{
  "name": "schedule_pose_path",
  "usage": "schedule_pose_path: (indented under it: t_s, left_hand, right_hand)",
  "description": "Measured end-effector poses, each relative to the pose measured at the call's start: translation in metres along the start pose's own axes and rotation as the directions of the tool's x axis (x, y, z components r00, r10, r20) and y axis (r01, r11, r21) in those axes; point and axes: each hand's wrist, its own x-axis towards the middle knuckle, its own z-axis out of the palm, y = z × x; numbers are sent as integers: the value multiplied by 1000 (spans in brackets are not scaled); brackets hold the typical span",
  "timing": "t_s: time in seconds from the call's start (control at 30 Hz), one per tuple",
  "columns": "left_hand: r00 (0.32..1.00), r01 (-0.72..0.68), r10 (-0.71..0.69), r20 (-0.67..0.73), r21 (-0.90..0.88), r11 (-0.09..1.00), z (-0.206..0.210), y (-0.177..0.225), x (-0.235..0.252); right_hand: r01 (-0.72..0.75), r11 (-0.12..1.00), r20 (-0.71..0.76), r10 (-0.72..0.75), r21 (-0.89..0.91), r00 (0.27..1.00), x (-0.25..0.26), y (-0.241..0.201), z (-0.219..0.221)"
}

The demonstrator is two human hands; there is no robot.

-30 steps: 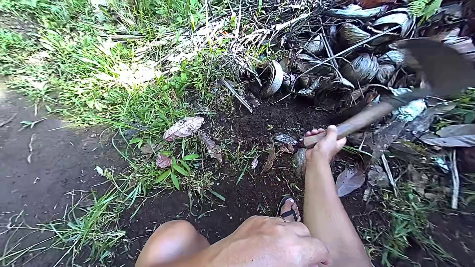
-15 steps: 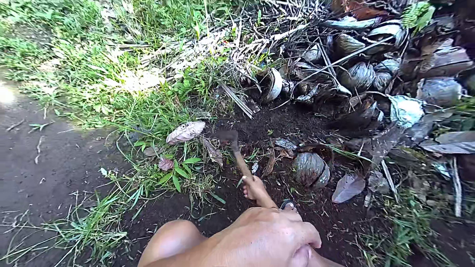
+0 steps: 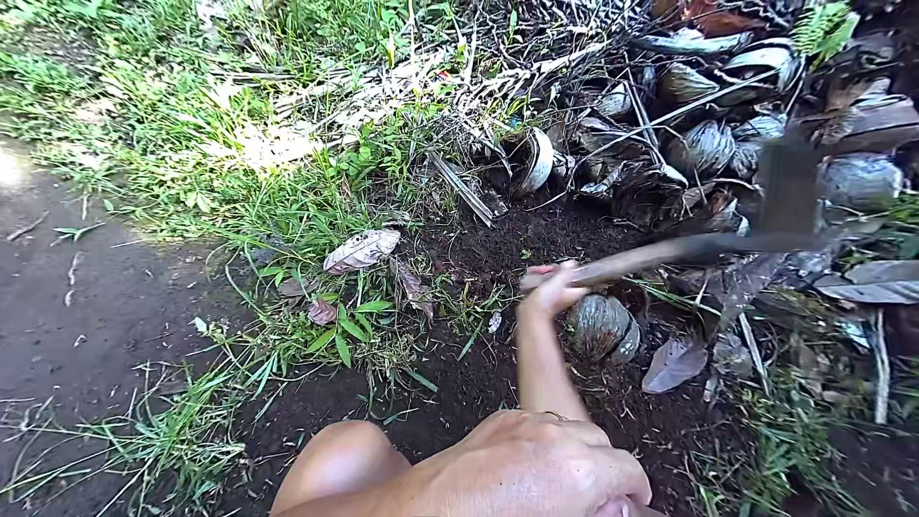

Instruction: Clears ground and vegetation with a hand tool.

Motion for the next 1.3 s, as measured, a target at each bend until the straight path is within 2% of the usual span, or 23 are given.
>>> schedule_pose_path:
  t_s: [0.03, 0.07, 0.1, 0.13, 0.17, 0.2, 0.3, 0.37, 0.43, 0.57, 0.63, 0.7, 0.77, 0.8, 0.83, 0.87, 0.9, 0.93, 0.97, 1.0, 1.07, 1.2, 1.3]
  left_hand:
    - [1000, 2, -2, 7, 9, 1000, 1, -3, 3]
    - [1000, 7, -7, 18, 18, 1000, 3, -5, 6]
    - [999, 15, -16, 33, 24, 1000, 5, -6, 7]
    - [999, 23, -24, 40, 30, 999, 5, -7, 9]
    - [999, 34, -36, 34, 43, 998, 3, -8, 9]
    - [999, 44, -45, 22, 50, 998, 3, -9, 8]
    - [999, 30, -31, 18, 48, 998, 6, -7, 5]
    - [1000, 12, -12, 21, 45, 999, 7, -5, 3]
    - [1000, 2, -2, 13, 29, 1000, 9, 0, -2]
    - [1000, -5, 5, 16, 11, 1000, 7, 2, -7]
    - [999, 13, -13, 33, 11, 1000, 3, 0, -9]
    - [999, 27, -27, 32, -3, 1000, 0, 1, -10]
    - [1000, 26, -26, 11, -19, 999, -3, 0, -10]
    - [1000, 25, -25, 6, -25, 999, -3, -2, -8]
    - [1000, 26, -26, 3, -26, 999, -4, -5, -6]
    - [1000, 29, -29, -1, -18, 999, -3, -8, -4]
    - [999, 34, -34, -7, -4, 999, -2, -11, -2]
    - [999, 37, -37, -7, 14, 999, 0, -13, 0]
    - [999, 41, -41, -5, 28, 999, 1, -15, 0]
    - [999, 45, -45, -6, 39, 998, 1, -17, 1]
    - [998, 68, -67, -20, 59, 996, -4, -19, -2]
    - [998, 57, -57, 0, 24, 998, -8, -15, -5]
    - [1000, 17, -17, 5, -3, 1000, -6, -13, -4]
  right_hand:
    - [-139, 970, 91, 160, -201, 983, -22, 35, -9]
    - [-291, 865, 149, 378, -408, 914, -43, 65, -20]
    - [-434, 723, 154, 590, -537, 792, -58, 84, -32]
    - [-549, 624, 138, 721, -556, 679, -64, 93, -38]
    - [-605, 584, 141, 772, -541, 620, -66, 93, -40]
    - [-611, 564, 147, 790, -555, 595, -68, 87, -48]
    - [-422, 538, 190, 753, -729, 630, -56, 65, -99]
    - [-302, 554, 214, 681, -775, 700, -42, 52, -115]
    - [-258, 643, 226, 570, -721, 790, -32, 32, -115]
    - [-118, 933, 170, 184, -339, 968, 0, -22, -76]
    - [4, 995, 81, 4, -96, 997, 24, -44, -53]
    - [54, 992, -29, -51, 118, 998, 41, -59, -27]
    - [58, 963, -123, -26, 264, 992, 41, -54, 0]
    - [25, 965, -136, 11, 261, 991, 32, -39, 11]
    - [-57, 981, -103, 77, 188, 992, 17, -14, 18]
    - [-178, 983, -40, 179, 37, 983, -3, 19, 18]
    - [-311, 936, 48, 323, -166, 945, -26, 54, 12]
    - [-423, 829, 133, 496, -365, 858, -49, 82, 2]
    - [-503, 706, 181, 652, -499, 736, -66, 96, -8]
    - [-540, 631, 176, 725, -557, 665, -74, 100, -11]
    - [-554, 616, 187, 746, -560, 640, -70, 89, -5]
    - [-595, 607, 202, 769, -527, 606, -43, 72, -44]
    - [-512, 505, 187, 814, -695, 550, -57, 62, -100]
